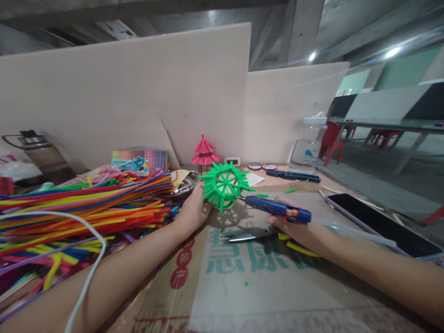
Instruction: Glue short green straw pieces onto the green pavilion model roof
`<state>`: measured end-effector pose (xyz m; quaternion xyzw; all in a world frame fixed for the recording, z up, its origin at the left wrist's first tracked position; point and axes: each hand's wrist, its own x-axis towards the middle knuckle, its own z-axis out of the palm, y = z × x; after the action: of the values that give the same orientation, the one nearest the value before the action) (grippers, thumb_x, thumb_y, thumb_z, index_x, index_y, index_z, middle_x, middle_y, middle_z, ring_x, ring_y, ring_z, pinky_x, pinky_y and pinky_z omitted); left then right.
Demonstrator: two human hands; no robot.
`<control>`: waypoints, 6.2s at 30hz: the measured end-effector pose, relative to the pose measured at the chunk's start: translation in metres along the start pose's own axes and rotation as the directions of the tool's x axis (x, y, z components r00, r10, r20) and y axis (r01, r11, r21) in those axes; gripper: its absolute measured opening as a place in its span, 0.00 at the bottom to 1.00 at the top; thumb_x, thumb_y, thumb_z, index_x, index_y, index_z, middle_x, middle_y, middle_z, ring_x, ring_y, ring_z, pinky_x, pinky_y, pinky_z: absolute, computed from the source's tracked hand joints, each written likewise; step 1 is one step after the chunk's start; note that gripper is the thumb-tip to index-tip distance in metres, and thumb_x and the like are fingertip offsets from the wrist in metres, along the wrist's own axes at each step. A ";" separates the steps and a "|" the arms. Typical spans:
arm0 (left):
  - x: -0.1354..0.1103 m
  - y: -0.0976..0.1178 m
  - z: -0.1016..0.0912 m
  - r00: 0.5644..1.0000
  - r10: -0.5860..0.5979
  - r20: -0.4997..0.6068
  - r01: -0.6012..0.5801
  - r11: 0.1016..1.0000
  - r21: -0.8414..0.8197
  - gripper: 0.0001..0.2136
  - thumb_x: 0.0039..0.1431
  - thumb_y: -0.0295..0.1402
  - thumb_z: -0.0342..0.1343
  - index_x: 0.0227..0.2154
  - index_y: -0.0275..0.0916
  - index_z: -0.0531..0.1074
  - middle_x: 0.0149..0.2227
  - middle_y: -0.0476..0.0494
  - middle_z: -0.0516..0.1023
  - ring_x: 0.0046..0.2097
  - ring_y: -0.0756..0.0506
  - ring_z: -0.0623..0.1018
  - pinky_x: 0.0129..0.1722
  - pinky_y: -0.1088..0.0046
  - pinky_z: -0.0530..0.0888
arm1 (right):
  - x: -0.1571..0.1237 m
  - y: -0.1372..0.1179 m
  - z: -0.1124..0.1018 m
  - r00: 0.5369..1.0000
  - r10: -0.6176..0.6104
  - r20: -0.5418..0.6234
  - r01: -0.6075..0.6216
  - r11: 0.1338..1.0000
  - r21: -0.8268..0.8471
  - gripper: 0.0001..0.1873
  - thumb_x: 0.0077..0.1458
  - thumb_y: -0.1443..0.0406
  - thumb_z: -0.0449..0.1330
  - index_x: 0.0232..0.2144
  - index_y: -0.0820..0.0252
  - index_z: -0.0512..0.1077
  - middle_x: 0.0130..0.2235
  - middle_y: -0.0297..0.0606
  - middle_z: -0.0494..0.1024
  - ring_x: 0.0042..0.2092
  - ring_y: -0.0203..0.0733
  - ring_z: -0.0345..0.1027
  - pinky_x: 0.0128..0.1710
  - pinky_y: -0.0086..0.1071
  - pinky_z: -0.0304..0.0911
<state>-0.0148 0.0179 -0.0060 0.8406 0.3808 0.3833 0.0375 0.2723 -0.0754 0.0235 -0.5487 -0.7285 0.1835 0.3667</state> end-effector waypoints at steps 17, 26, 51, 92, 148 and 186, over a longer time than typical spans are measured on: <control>-0.001 0.003 -0.002 1.000 -0.011 0.009 0.010 0.999 0.036 0.21 0.61 0.30 0.49 0.57 0.39 0.64 0.56 0.35 0.71 0.57 0.38 0.73 0.65 0.51 0.64 | 0.000 0.003 0.000 0.999 -0.041 0.021 0.037 0.989 0.146 0.13 0.51 0.51 0.58 0.26 0.53 0.69 0.29 0.37 0.78 0.33 0.48 0.73 0.36 0.39 0.66; 0.000 0.007 -0.004 1.000 -0.014 0.026 0.014 0.999 0.029 0.20 0.62 0.30 0.49 0.57 0.39 0.64 0.56 0.35 0.70 0.58 0.37 0.72 0.65 0.51 0.64 | -0.001 -0.007 -0.004 0.998 -0.060 -0.035 0.066 0.979 0.194 0.11 0.48 0.55 0.62 0.29 0.54 0.69 0.28 0.35 0.76 0.30 0.45 0.70 0.30 0.35 0.63; 0.000 0.012 -0.007 0.999 -0.024 0.033 0.022 0.999 0.041 0.20 0.57 0.27 0.49 0.54 0.41 0.65 0.56 0.37 0.70 0.59 0.38 0.72 0.61 0.56 0.70 | -0.002 -0.001 0.000 0.999 -0.027 -0.030 0.034 0.967 0.254 0.13 0.48 0.53 0.64 0.30 0.53 0.68 0.25 0.31 0.72 0.27 0.41 0.64 0.26 0.33 0.61; 0.002 0.007 -0.004 0.995 -0.067 0.072 0.066 0.998 0.016 0.20 0.65 0.38 0.50 0.58 0.39 0.65 0.63 0.35 0.67 0.65 0.36 0.66 0.65 0.54 0.65 | 0.001 0.003 0.000 0.995 -0.086 -0.040 0.093 0.965 0.246 0.13 0.53 0.53 0.61 0.32 0.55 0.69 0.29 0.36 0.77 0.32 0.45 0.71 0.32 0.36 0.66; -0.002 0.015 -0.006 0.985 -0.094 0.141 0.079 0.991 0.109 0.21 0.64 0.38 0.53 0.58 0.39 0.67 0.56 0.33 0.75 0.61 0.36 0.72 0.62 0.53 0.69 | 0.001 -0.001 -0.002 0.988 -0.131 -0.088 0.149 0.958 0.244 0.16 0.56 0.50 0.57 0.35 0.55 0.71 0.34 0.39 0.80 0.35 0.47 0.74 0.35 0.39 0.70; -0.001 0.013 -0.004 0.977 -0.138 0.160 0.121 0.986 0.112 0.17 0.63 0.36 0.53 0.53 0.37 0.70 0.54 0.33 0.77 0.57 0.35 0.76 0.59 0.54 0.72 | 0.000 0.006 -0.008 0.990 -0.118 -0.071 0.129 0.975 0.182 0.18 0.63 0.48 0.52 0.39 0.52 0.73 0.39 0.36 0.82 0.41 0.48 0.77 0.43 0.39 0.72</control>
<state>-0.0100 0.0072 0.0003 0.8441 0.4492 0.2883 0.0514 0.2823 -0.0744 0.0245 -0.4709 -0.7294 0.2113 0.4490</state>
